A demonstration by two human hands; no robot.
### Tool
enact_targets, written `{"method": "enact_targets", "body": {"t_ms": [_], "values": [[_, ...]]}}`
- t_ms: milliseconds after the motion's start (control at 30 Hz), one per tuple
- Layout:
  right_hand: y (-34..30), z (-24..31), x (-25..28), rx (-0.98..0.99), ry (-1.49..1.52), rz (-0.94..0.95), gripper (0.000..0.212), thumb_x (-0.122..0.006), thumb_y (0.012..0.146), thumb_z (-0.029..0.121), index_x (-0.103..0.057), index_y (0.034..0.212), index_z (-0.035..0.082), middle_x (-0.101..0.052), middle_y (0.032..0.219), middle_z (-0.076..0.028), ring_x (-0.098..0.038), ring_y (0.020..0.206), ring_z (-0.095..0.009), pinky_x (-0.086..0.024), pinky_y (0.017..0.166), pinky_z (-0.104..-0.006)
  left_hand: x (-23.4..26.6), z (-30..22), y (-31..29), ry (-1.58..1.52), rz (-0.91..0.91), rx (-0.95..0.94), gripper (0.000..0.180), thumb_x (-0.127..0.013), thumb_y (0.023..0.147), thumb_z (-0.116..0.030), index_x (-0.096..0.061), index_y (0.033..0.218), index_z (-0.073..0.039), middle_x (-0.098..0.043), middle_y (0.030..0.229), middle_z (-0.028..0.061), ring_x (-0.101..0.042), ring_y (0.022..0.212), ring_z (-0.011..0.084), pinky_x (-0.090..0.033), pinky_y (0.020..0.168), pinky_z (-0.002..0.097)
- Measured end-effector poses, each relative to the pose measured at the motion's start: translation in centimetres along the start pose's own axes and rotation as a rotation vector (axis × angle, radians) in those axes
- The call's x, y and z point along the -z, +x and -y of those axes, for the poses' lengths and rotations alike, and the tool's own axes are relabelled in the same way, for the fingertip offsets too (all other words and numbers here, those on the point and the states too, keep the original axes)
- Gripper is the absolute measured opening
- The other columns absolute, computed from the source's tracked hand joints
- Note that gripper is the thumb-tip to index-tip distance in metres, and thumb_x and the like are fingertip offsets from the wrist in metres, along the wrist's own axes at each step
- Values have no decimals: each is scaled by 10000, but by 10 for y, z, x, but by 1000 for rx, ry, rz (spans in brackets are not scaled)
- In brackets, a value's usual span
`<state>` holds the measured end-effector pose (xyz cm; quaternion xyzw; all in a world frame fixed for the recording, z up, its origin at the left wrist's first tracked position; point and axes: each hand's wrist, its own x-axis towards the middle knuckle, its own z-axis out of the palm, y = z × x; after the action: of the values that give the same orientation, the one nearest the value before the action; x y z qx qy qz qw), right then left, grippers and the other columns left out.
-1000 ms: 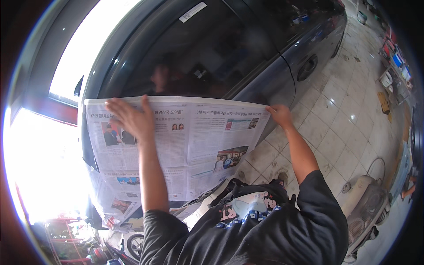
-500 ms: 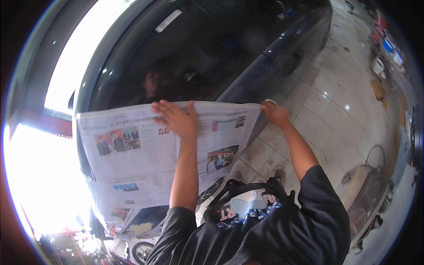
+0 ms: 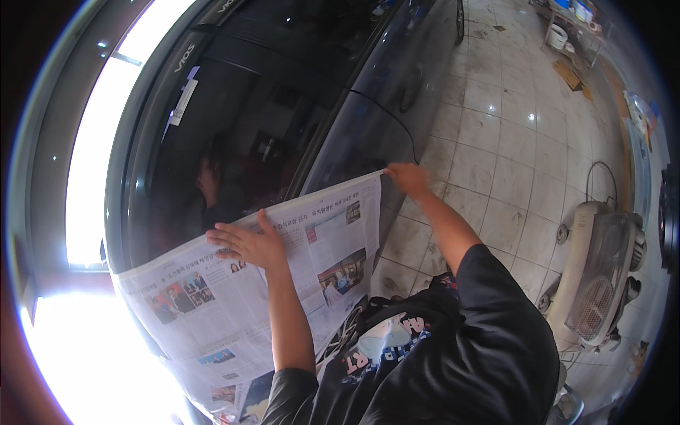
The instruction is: The person covers sections of a dark-colored car with newspaper sheets and secures them with masking tape. They work on the rear bumper, trunk lid, and front bumper, smoothing the paper and applying tape to hold it in place.
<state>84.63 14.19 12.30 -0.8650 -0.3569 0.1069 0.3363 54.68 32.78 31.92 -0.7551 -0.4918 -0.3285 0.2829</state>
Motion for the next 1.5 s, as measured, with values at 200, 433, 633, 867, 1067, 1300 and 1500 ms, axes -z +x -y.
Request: {"method": "enact_targets", "body": {"t_ms": [200,433,633,867,1067,1300,1500], "values": [[2,17,-18,-57,-44,-28,310,-522,1028,421,-699,985,170,-747,941,-94,-706,910,-354,-539,751,-498,12,-4,7,-83,23,18,1049,-600,957,-598,-148,1591,105,-25,1668,351,35,1565,488,0,1196,698],[-62,-5,2,-14,137,-177,277,-508,1043,294,-658,1250,188,-735,920,-120,-717,855,-341,-534,717,-509,57,-86,-11,-676,375,-705,687,-709,929,-223,-429,1540,-80,-368,1615,217,-307,1520,400,-197,1220,608],[-142,16,46,-61,65,-18,235,-537,989,280,-717,1069,151,-704,875,-188,-698,837,-396,-527,735,-551,59,-190,-54,-653,847,-1148,630,-721,892,-215,-510,1477,-113,-578,1437,170,-562,1303,353,-393,1108,543],[-189,35,116,39,70,-94,207,-602,878,181,-725,1025,103,-728,798,-180,-724,789,-402,-559,661,-526,90,-202,-67,-499,983,-1224,290,-584,1025,-394,-721,1026,-138,-740,999,139,-701,907,376,-508,715,494],[-204,35,173,153,-96,-64,209,-624,855,187,-712,1007,75,-747,824,-157,-735,789,-376,-566,652,-485,115,-222,-70,-699,828,-1131,337,-631,962,-463,-735,980,-143,-736,918,158,-689,855,423,-525,682,518],[-249,20,182,40,-135,-169,232,-620,886,284,-680,1058,141,-744,897,-137,-732,826,-351,-547,641,-472,111,-276,-41,-569,716,-1063,239,-669,941,-364,-754,955,-141,-757,883,146,-726,803,382,-550,675,528],[-372,-32,146,-687,265,-233,560,-475,1059,407,-312,1594,432,-706,1132,-208,-698,945,-393,-544,845,-489,188,-269,-42,-1000,512,-1138,184,-688,929,-323,-774,949,-161,-757,889,121,-722,801,374,-553,686,512]]}}
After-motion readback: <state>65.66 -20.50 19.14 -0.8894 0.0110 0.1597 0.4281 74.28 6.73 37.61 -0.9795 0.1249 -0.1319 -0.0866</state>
